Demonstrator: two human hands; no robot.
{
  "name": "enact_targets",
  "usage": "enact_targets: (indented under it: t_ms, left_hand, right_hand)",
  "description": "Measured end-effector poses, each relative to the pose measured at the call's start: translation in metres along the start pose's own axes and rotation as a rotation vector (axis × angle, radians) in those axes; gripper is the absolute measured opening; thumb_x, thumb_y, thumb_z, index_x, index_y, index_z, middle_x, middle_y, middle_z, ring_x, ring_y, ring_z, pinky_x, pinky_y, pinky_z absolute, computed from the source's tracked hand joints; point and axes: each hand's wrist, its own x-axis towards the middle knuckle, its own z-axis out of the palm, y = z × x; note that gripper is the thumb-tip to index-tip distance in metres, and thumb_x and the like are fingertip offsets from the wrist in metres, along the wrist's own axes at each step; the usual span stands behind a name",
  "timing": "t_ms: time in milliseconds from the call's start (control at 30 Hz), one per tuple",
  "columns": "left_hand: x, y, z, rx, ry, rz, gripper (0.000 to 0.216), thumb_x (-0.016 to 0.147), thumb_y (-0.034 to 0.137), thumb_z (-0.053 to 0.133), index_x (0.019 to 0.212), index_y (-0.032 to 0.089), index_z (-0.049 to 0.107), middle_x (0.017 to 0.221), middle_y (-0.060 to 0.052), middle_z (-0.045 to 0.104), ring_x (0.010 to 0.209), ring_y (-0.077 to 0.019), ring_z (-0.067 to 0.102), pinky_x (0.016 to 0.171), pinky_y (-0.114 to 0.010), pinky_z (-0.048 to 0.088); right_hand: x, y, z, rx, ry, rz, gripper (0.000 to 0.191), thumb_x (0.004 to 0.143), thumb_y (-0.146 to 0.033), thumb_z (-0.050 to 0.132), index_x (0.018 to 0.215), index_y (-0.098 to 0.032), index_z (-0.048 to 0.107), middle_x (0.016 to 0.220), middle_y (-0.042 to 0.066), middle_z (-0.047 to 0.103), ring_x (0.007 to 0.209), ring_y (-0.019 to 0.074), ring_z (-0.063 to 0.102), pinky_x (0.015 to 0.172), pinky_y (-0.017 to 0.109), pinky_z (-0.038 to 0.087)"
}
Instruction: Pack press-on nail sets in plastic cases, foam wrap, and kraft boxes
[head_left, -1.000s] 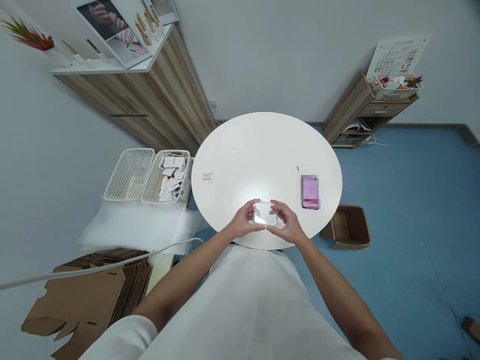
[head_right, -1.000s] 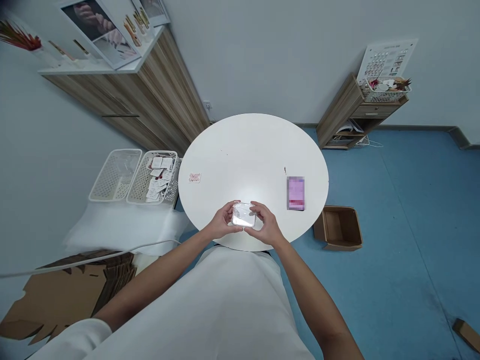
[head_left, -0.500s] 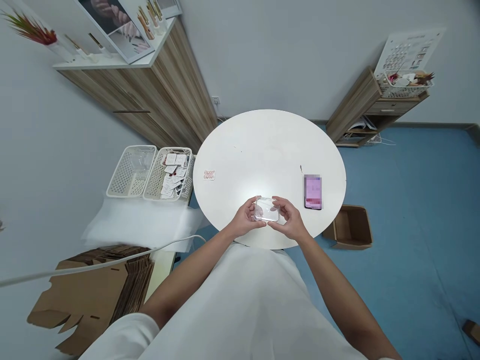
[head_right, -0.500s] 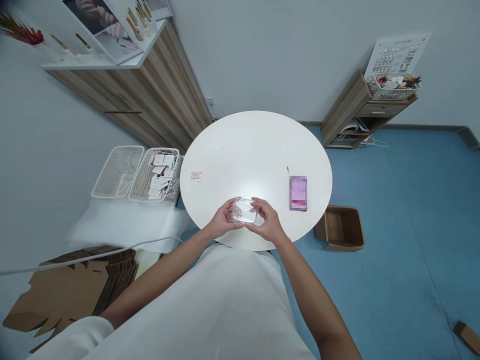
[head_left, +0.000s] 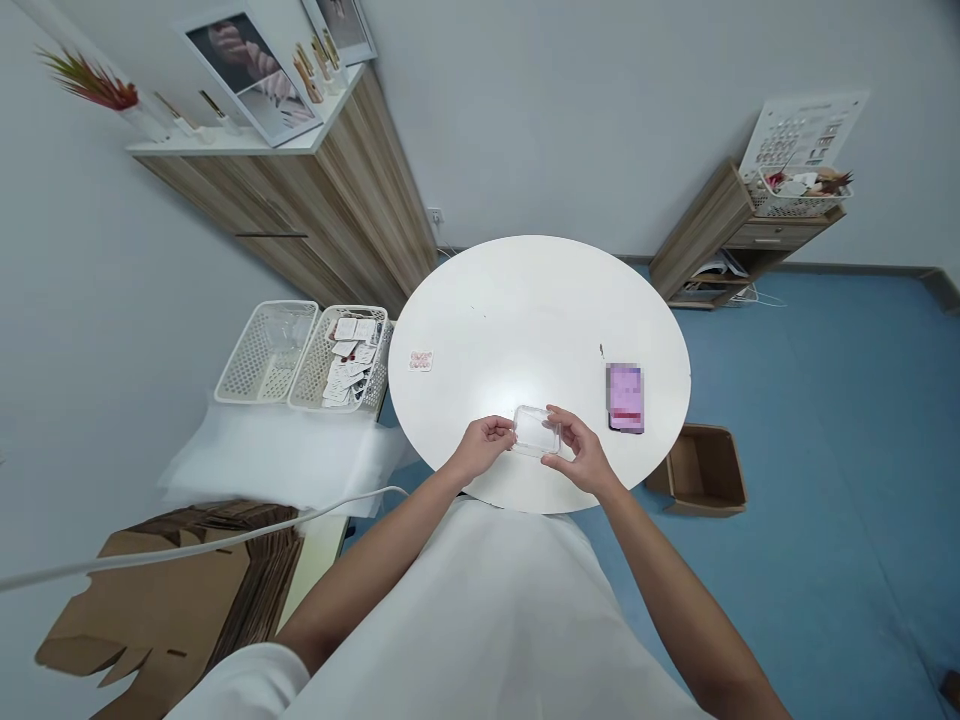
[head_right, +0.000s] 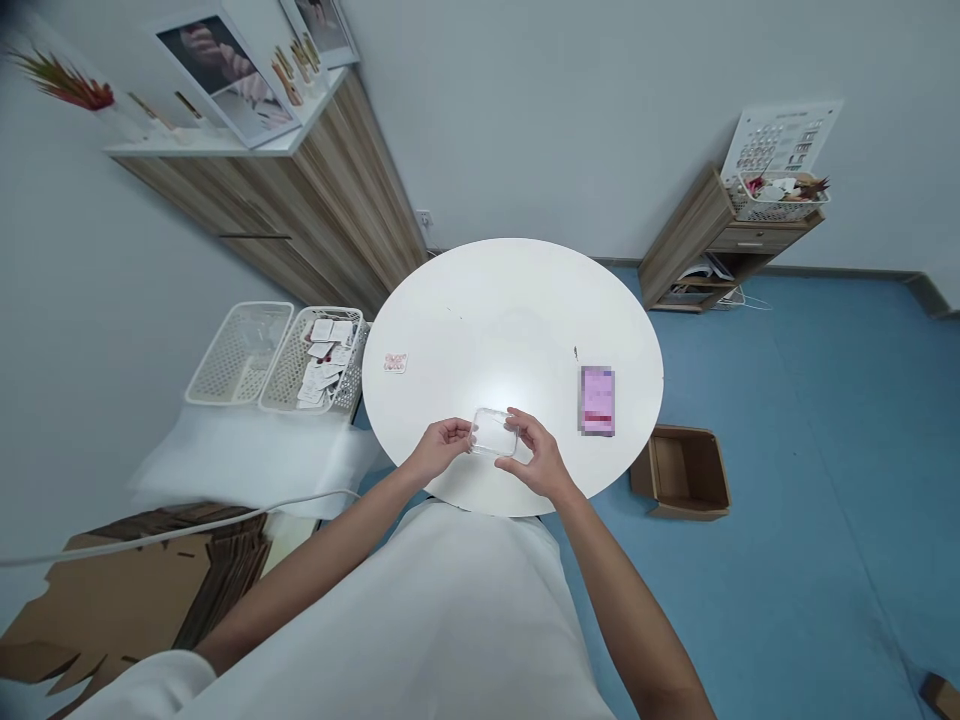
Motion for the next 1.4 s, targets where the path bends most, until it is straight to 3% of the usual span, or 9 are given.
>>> enact_targets:
  t_ms: [367,533,800,1067,1267,1400]
  left_hand:
    - [-0.004,-0.016,0.0,0.005,0.027,-0.019,0.029,0.066,0.033,0.066,0.088,0.014,0.061,0.076,-0.003,0.058,0.062,-0.0093,0.057,0.066,-0.027,0.046]
    - [-0.009,-0.016,-0.002,0.006,-0.034,-0.024,0.028,0.066,0.032,0.066,0.087,0.014,0.061,0.076,-0.002,0.057,0.061,-0.0087,0.056,0.065,-0.026,0.046]
    - [-0.016,-0.013,-0.006,-0.004,-0.091,-0.035,0.026,0.069,0.033,0.063,0.087,0.015,0.061,0.075,-0.002,0.057,0.065,-0.0095,0.057,0.068,-0.026,0.045]
    - [-0.012,-0.014,-0.007,-0.014,-0.054,-0.054,0.031,0.069,0.035,0.062,0.092,0.015,0.059,0.072,-0.002,0.057,0.063,-0.0103,0.056,0.063,-0.025,0.045]
    - [-0.01,-0.025,-0.006,-0.063,-0.025,-0.03,0.025,0.067,0.031,0.063,0.085,0.013,0.059,0.068,0.0,0.055,0.059,-0.0084,0.055,0.06,-0.024,0.043]
    - [-0.008,-0.031,-0.014,-0.052,-0.002,-0.041,0.024,0.067,0.031,0.063,0.084,0.013,0.059,0.068,-0.001,0.055,0.058,-0.0081,0.055,0.059,-0.023,0.043]
  right_hand:
    - [0.013,0.002,0.003,0.117,0.127,0.274,0.039,0.069,-0.043,0.061,0.101,-0.023,0.054,0.103,0.007,0.058,0.085,0.0185,0.059,0.076,0.035,0.046]
    - [0.017,-0.003,0.007,0.23,0.251,0.389,0.037,0.07,-0.049,0.056,0.093,-0.021,0.057,0.085,0.002,0.057,0.067,0.0129,0.06,0.065,0.029,0.046]
    - [0.02,-0.001,0.016,0.298,0.274,0.426,0.039,0.066,-0.051,0.058,0.089,-0.019,0.059,0.069,-0.001,0.054,0.055,0.0093,0.053,0.051,0.023,0.04]
    - [0.015,-0.001,0.025,0.337,0.306,0.448,0.043,0.065,-0.051,0.06,0.094,-0.02,0.062,0.071,0.0,0.055,0.057,0.0097,0.054,0.054,0.024,0.043]
    - [-0.001,0.009,0.035,0.392,0.339,0.469,0.047,0.07,-0.054,0.053,0.105,-0.022,0.058,0.094,0.005,0.059,0.073,0.014,0.058,0.067,0.029,0.048]
    - [-0.017,0.018,0.042,0.257,0.369,0.475,0.05,0.071,-0.052,0.052,0.113,-0.025,0.053,0.105,0.007,0.057,0.084,0.0174,0.057,0.072,0.033,0.048]
